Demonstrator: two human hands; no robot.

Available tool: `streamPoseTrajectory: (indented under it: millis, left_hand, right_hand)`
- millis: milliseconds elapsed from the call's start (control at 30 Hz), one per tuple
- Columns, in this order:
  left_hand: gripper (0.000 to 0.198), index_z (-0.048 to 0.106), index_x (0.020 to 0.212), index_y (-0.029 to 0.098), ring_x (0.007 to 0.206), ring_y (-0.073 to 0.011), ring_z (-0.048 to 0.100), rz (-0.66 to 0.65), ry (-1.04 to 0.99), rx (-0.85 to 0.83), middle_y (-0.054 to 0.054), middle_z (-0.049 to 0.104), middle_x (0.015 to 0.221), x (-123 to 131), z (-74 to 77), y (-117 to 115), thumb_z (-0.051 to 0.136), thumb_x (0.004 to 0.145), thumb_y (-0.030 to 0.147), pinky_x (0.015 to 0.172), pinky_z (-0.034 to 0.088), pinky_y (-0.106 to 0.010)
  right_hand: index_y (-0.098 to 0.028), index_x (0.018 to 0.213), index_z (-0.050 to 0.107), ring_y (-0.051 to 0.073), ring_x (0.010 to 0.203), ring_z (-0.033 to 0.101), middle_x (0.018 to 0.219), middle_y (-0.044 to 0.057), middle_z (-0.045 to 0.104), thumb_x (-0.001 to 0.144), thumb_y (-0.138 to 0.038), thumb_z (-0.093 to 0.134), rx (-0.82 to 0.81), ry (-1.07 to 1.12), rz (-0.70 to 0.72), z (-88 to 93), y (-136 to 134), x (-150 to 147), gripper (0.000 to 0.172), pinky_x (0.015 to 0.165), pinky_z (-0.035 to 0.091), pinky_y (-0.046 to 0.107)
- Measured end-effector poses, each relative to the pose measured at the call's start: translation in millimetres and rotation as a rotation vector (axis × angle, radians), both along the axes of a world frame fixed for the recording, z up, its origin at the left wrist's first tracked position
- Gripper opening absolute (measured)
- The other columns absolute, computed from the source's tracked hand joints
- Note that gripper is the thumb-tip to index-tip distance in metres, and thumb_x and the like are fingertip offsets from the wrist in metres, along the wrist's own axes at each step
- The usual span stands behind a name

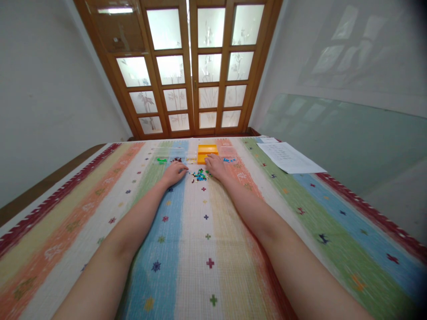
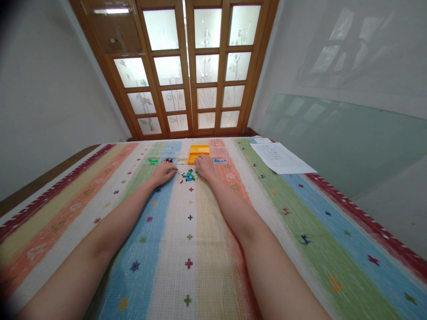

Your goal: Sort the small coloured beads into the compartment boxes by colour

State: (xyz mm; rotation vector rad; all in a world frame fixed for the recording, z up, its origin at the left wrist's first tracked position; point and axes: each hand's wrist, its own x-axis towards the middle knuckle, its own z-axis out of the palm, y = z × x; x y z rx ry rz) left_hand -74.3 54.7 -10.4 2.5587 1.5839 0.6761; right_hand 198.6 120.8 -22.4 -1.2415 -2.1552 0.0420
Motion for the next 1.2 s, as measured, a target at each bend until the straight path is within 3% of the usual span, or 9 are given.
streamPoseTrajectory:
  millis: [167,333,533,700,867,1200]
  left_hand:
    - [0.033,0.082,0.109,0.028,0.12,-0.0267,0.066,-0.071,0.014,-0.012,-0.006,0.079,0.117,13.4,4.7,-6.4,0.051,0.103,0.036,0.114,0.049,-0.045]
    - [0.037,0.081,0.119,0.025,0.124,-0.0262,0.065,-0.167,0.007,-0.015,-0.006,0.078,0.125,29.8,10.1,-14.9,0.047,0.106,0.035,0.118,0.046,-0.046]
    - [0.044,0.07,0.142,0.022,0.145,-0.0269,0.051,-0.246,0.082,0.026,-0.006,0.066,0.151,45.7,6.5,-17.6,0.048,0.107,0.036,0.13,0.034,-0.046]
    - [0.049,0.065,0.149,0.022,0.151,-0.0266,0.045,-0.234,0.137,0.022,-0.006,0.06,0.159,47.9,2.7,-15.5,0.04,0.111,0.04,0.133,0.027,-0.044]
    - [0.05,0.071,0.143,0.023,0.152,-0.0289,0.043,-0.238,0.179,-0.008,-0.005,0.061,0.158,49.7,3.6,-16.3,0.037,0.111,0.042,0.133,0.024,-0.047]
    - [0.049,0.077,0.132,0.022,0.136,-0.0267,0.057,-0.217,0.183,0.046,-0.008,0.072,0.143,49.7,0.7,-11.7,0.036,0.112,0.039,0.126,0.033,-0.046]
  right_hand:
    - [-0.015,0.113,0.08,0.025,0.114,0.064,0.122,0.015,0.075,0.111,-0.027,0.044,0.016,0.024,0.032,2.9,-1.6,-3.8,0.038,0.108,0.044,0.038]
    - [-0.016,0.108,0.079,0.025,0.109,0.065,0.114,0.013,0.076,0.111,-0.028,0.044,0.018,0.029,0.022,6.7,-4.5,-4.0,0.038,0.104,0.044,0.036]
    - [-0.017,0.099,0.077,0.024,0.102,0.064,0.107,0.012,0.076,0.111,-0.025,0.045,0.032,0.02,0.009,5.5,-2.9,-3.6,0.036,0.098,0.044,0.034]
    - [-0.018,0.094,0.075,0.024,0.101,0.063,0.105,0.011,0.076,0.11,-0.025,0.046,0.04,-0.004,0.02,5.5,-3.5,-5.3,0.035,0.097,0.042,0.033]
    - [-0.018,0.094,0.076,0.024,0.102,0.064,0.104,0.011,0.076,0.11,-0.025,0.046,0.038,-0.006,0.031,6.4,-3.7,-6.3,0.034,0.096,0.042,0.034]
    - [-0.018,0.092,0.074,0.024,0.1,0.063,0.103,0.01,0.076,0.11,-0.024,0.048,0.063,0.013,0.053,3.4,-3.4,-8.0,0.033,0.094,0.04,0.033]
